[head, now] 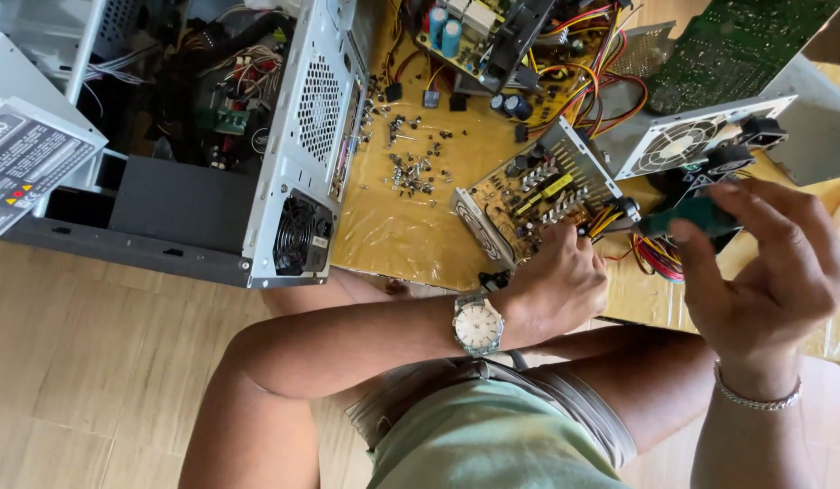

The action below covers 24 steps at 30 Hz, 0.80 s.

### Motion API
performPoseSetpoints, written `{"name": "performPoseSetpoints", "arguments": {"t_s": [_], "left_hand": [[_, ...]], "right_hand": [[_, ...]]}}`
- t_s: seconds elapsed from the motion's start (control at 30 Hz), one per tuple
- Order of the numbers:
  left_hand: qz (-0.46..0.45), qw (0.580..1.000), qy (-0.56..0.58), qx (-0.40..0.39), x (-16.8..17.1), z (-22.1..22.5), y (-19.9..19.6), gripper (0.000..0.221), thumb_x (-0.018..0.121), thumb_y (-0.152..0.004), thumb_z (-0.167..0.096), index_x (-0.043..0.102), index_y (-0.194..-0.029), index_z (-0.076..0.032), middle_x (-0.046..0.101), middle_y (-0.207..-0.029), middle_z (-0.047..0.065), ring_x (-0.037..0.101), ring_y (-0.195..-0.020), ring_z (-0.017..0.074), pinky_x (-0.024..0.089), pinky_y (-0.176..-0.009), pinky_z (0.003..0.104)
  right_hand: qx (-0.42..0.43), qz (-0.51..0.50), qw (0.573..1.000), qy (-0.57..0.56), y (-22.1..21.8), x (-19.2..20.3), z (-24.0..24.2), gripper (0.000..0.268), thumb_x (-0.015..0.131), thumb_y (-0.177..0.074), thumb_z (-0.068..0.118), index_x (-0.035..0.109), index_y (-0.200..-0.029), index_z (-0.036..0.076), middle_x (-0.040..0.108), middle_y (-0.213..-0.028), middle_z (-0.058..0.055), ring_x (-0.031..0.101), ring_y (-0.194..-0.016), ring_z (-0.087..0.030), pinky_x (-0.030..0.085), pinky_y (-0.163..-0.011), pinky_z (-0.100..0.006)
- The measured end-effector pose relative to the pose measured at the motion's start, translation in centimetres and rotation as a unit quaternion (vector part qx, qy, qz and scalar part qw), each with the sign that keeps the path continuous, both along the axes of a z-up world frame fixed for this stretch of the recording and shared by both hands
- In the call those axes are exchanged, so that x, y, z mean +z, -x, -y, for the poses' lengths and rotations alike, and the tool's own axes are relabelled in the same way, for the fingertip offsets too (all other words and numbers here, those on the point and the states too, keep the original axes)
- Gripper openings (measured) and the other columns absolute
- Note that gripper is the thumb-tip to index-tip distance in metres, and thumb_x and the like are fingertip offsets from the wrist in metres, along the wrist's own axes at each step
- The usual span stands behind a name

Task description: Disassembling a computer power supply unit, removing and cleaning the fan, and working on the internal circuit board with a screwdriver.

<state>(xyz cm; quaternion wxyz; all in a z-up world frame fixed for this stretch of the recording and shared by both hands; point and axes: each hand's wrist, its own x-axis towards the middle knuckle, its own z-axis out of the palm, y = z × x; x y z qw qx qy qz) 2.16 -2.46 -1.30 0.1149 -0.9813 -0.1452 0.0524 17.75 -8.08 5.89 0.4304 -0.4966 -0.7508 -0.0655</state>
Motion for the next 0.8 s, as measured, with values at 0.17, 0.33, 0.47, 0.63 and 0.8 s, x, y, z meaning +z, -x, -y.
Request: {"name": "performPoseSetpoints", "arguments": {"t_s": [0.17,0.33,0.47,0.63,0.8], "left_hand": [[0.019,1.000,-0.012,0.003,0.0,-0.2,-0.1,0.029,0.054,-0.104,-0.018,0.063,-0.077,-0.012,0.058,-0.065,0.003,0.055,-0.063,0.0200,0.051,-0.076,0.043],[-0.003,1.000,0.010,-0.006,0.1,-0.2,-0.1,0.028,0.050,-0.103,-0.013,0.061,-0.078,-0.014,0.056,-0.064,0.002,0.053,-0.064,0.0201,0.049,-0.076,0.045],[-0.005,1.000,-0.016,-0.014,-0.1,-0.1,-0.1,0.022,0.055,-0.102,-0.012,0.063,-0.081,-0.013,0.054,-0.065,0.001,0.052,-0.063,0.0194,0.048,-0.074,0.044],[0.016,1.000,-0.014,-0.007,-0.8,-0.1,-0.5,0.026,0.052,-0.099,-0.011,0.063,-0.076,-0.015,0.057,-0.065,0.002,0.054,-0.063,0.0211,0.050,-0.073,0.047],[-0.027,0.999,-0.003,-0.024,0.4,-0.5,-0.3,0.023,0.055,-0.103,-0.014,0.066,-0.084,-0.010,0.062,-0.070,0.005,0.060,-0.067,0.0223,0.054,-0.076,0.045]], "right_hand": [[0.035,-0.041,0.999,-0.004,0.3,0.3,-0.5,0.027,0.052,-0.110,-0.007,0.053,-0.126,-0.030,0.060,-0.125,-0.051,0.064,-0.117,-0.059,0.055,-0.105,-0.062],[0.023,-0.066,0.997,0.010,1.1,0.9,-0.6,0.034,0.052,-0.110,-0.007,0.051,-0.129,-0.036,0.060,-0.122,-0.050,0.065,-0.110,-0.056,0.057,-0.099,-0.057],[-0.023,-0.015,0.999,-0.022,-0.2,-0.5,-0.4,0.044,0.078,-0.103,0.011,0.064,-0.126,-0.024,0.051,-0.120,-0.041,0.058,-0.109,-0.051,0.050,-0.095,-0.057],[0.020,-0.034,0.999,-0.023,1.0,1.0,-0.9,0.031,0.052,-0.111,-0.004,0.057,-0.124,-0.031,0.063,-0.123,-0.049,0.066,-0.116,-0.059,0.056,-0.103,-0.062],[-0.015,-0.039,0.999,-0.021,0.9,0.9,-0.7,0.024,0.065,-0.108,-0.004,0.062,-0.122,-0.024,0.063,-0.118,-0.043,0.066,-0.106,-0.050,0.055,-0.096,-0.054]]}}
